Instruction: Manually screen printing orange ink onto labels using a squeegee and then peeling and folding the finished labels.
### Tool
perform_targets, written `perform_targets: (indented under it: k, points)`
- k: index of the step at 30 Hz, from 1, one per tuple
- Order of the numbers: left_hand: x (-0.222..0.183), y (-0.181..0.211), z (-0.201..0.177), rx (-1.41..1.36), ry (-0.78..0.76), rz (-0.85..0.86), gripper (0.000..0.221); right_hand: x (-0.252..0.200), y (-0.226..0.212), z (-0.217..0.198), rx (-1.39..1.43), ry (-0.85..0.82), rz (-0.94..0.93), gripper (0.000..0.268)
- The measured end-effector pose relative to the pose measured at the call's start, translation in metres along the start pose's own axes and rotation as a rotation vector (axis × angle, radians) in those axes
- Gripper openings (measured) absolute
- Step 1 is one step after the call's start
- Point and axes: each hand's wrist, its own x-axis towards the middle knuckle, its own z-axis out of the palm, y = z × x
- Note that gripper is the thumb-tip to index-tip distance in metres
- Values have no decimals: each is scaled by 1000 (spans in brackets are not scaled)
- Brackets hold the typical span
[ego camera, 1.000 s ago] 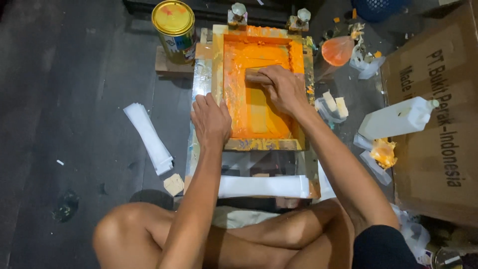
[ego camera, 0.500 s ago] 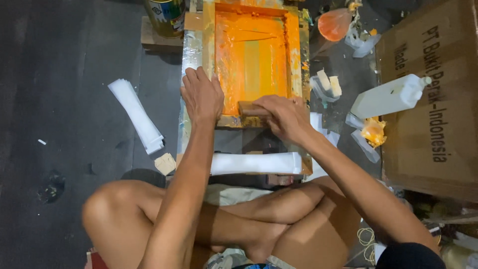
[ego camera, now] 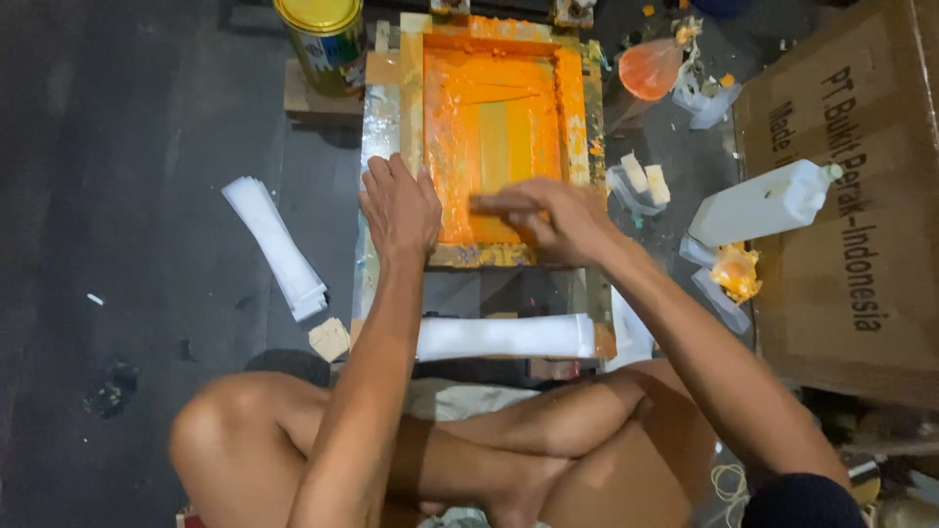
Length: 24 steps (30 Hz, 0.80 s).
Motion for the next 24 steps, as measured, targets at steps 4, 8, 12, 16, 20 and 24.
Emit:
perform_targets:
  k: [4,8,12,16,20,24]
  points:
    - [-2,7,-9,-10,-12,-24,47,52,51,9,-140,198,-55,19]
    - [0,8,-13,-19,-55,-23,47,88,72,19,-291,223,-51,15]
    - [-4,7,-11,-16,-52,-27,48,85,92,37,-387,190,5,23]
    - [-1,9,-14,44,-95,-88,48,49,78,43,-370,113,39,30]
    - [-4,8,-18,28,-94,-35,48,4,40,38,-316,32,17,23]
    - [-5,4,-8,-11,41,36,46,-28,30,36,-267,-58,39,24]
